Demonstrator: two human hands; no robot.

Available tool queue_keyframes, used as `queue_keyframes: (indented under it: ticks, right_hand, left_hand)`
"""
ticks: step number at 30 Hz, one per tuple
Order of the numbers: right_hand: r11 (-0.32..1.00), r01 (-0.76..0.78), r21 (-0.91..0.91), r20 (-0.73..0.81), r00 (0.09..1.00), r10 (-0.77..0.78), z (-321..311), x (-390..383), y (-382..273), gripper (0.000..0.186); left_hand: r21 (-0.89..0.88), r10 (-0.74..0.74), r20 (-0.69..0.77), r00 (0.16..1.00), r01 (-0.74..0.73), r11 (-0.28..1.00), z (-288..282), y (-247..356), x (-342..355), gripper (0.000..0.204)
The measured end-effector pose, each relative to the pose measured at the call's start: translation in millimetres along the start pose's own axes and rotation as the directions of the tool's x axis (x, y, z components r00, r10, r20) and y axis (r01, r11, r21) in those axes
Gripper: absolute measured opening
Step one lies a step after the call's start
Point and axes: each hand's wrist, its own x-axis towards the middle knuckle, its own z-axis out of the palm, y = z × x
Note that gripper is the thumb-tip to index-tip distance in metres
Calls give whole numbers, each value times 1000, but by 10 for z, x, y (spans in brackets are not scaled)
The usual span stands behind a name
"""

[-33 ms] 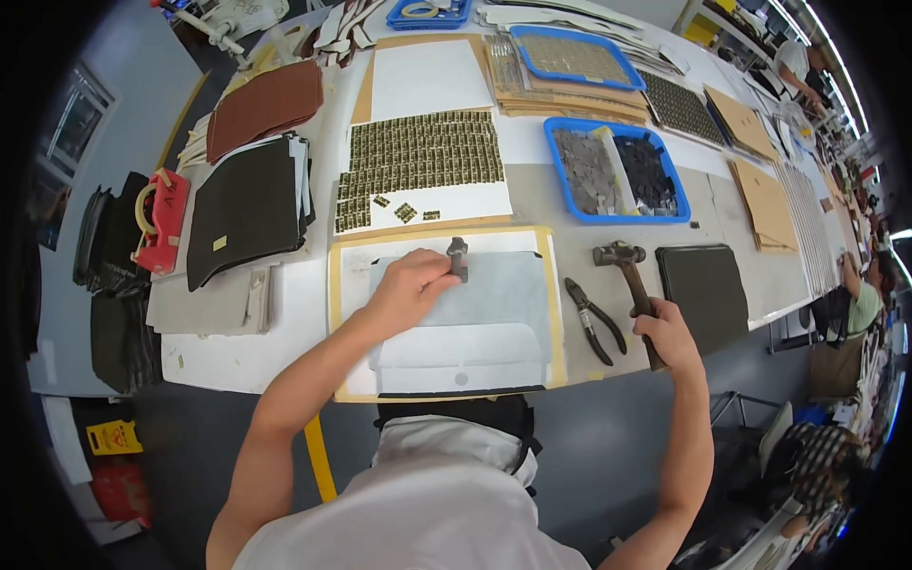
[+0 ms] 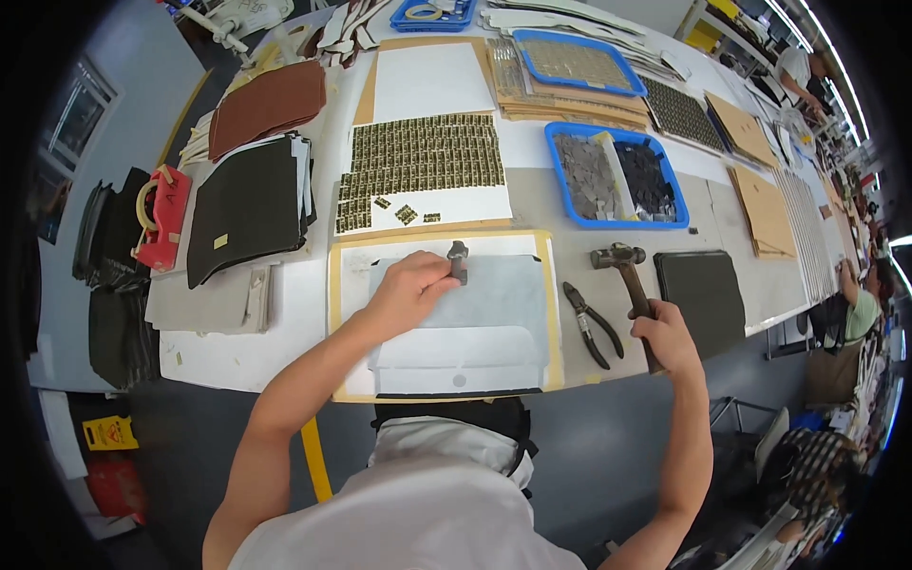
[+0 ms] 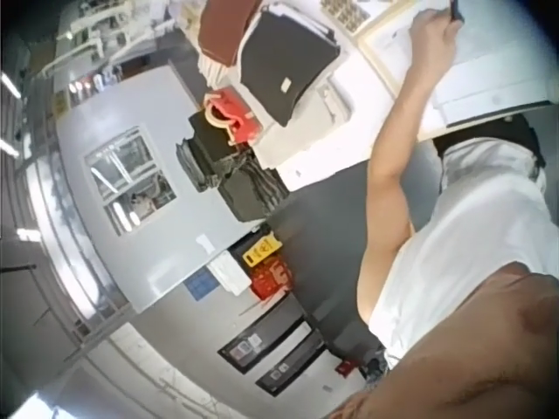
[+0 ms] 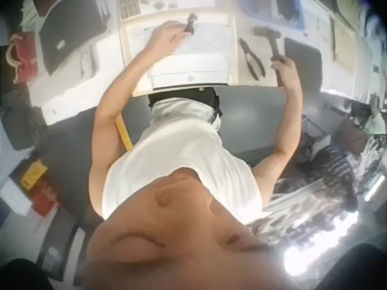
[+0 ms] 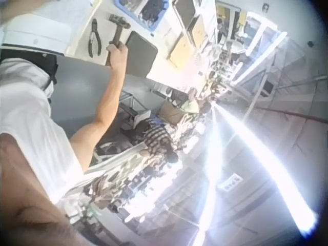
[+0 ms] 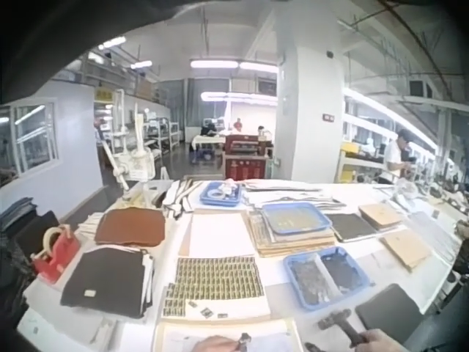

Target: Attaching metal logo or hardware to leather panel using alignment paper and a hammer.

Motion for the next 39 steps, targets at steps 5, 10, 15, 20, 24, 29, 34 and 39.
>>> queue_keyframes:
  ticks: [5,10,15,20,24,29,34,39]
  right_hand:
    - [906,319,277,49,937,-345,421,-682,-967,27]
    - [712,607,-353,131,786,-604,591,-860,-1364,22]
    - [460,632,-624,278,729,-626,604,-898,-1550,20]
    - [648,663,-376,33,708,-705,220,-1112,-2032,25]
    - [483,843,238,-317,538,-781,392,-1102,-1965,27]
    - [411,614,-674,388,767,-511,721,-909,-1566,27]
    - [613,667,-423,143,717,-682,386,-1099,-2210,23]
    - [468,832,299,-285,546,-788,430,-1084,-2053,24]
  left_hand:
    - [2,47,-49,998,-47,999,-23,-55,-56,20]
    - [1,67,-68,995,-67,998,1,-49,-60,20]
    - [-43,75,-69,995,-78,996,73,-42,-33,19]
    - [5,122,-123,985,-122,992,52,-90,-101,19]
    - [14,156,-138,978,-155,988,51,-105,-89,19]
    - [-20,184,-129,974,-188,982,104,-97,-24,17]
    - [-9,111,-116,987,-113,994,55,-133,-84,17]
    - [-34,110,-116,987,-115,993,39,-70,-84,18]
